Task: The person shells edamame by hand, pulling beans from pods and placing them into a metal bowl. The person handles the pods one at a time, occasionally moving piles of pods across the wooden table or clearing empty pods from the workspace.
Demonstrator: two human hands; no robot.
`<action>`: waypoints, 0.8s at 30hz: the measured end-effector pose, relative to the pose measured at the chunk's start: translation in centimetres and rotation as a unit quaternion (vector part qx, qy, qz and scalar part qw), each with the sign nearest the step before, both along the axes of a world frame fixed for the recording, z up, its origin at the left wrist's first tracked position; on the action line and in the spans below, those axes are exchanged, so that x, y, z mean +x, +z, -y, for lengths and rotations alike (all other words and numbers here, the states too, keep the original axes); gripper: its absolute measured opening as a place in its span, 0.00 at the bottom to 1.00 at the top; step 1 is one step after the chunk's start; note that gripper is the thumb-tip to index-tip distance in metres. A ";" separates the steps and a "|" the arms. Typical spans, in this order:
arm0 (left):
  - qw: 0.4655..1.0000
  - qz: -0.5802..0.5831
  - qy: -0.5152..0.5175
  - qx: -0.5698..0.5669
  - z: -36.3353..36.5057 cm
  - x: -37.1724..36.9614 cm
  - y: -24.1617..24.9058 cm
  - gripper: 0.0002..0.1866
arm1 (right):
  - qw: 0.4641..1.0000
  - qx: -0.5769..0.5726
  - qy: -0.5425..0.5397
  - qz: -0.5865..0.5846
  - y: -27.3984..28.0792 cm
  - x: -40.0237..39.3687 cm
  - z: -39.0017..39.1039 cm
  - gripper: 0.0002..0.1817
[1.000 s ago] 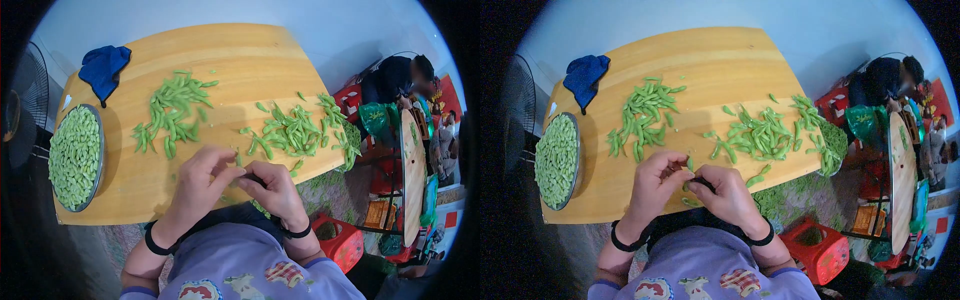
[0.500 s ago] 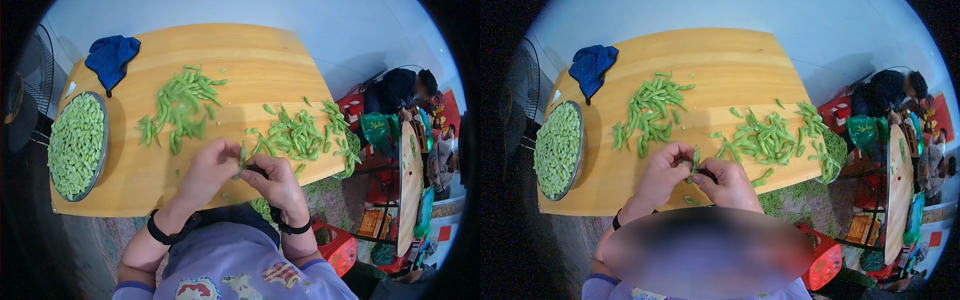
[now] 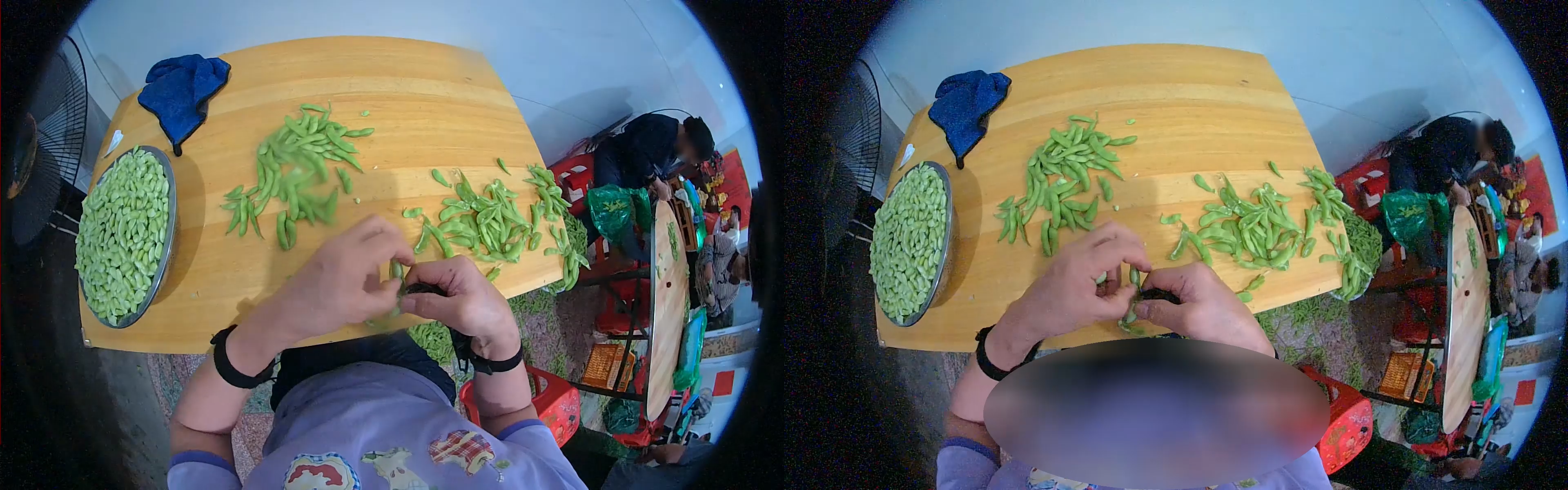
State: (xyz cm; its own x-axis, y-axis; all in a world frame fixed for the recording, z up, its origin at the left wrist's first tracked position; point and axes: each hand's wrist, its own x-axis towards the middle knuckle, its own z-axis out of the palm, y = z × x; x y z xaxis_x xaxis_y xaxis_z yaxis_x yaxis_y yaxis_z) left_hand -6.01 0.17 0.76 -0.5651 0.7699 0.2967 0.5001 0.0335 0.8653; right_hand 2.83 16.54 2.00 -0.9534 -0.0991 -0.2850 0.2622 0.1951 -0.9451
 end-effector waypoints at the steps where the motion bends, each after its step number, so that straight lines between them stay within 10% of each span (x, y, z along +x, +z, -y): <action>1: 1.000 -0.002 -0.005 -0.022 -0.2 0.1 0.2 0.10 | 1.000 0.018 0.005 0.005 -0.1 -0.1 0.0 0.07; 15: 0.997 -0.048 0.048 0.023 -0.6 -0.7 -3.3 0.07 | 0.999 -0.002 0.007 0.038 -0.7 -0.8 0.2 0.07; 17: 0.947 0.311 0.080 0.020 0.8 -1.5 -1.8 0.07 | 0.996 0.029 -0.060 0.051 0.0 -0.8 0.0 0.08; 20: 0.880 0.456 0.098 0.088 1.4 -0.9 -1.3 0.09 | 0.994 0.018 -0.109 -0.007 -0.4 -0.7 0.2 0.09; 24: 0.921 0.384 0.045 -0.054 1.0 1.1 -0.7 0.07 | 0.992 0.062 -0.091 -0.059 -0.5 -0.2 0.7 0.09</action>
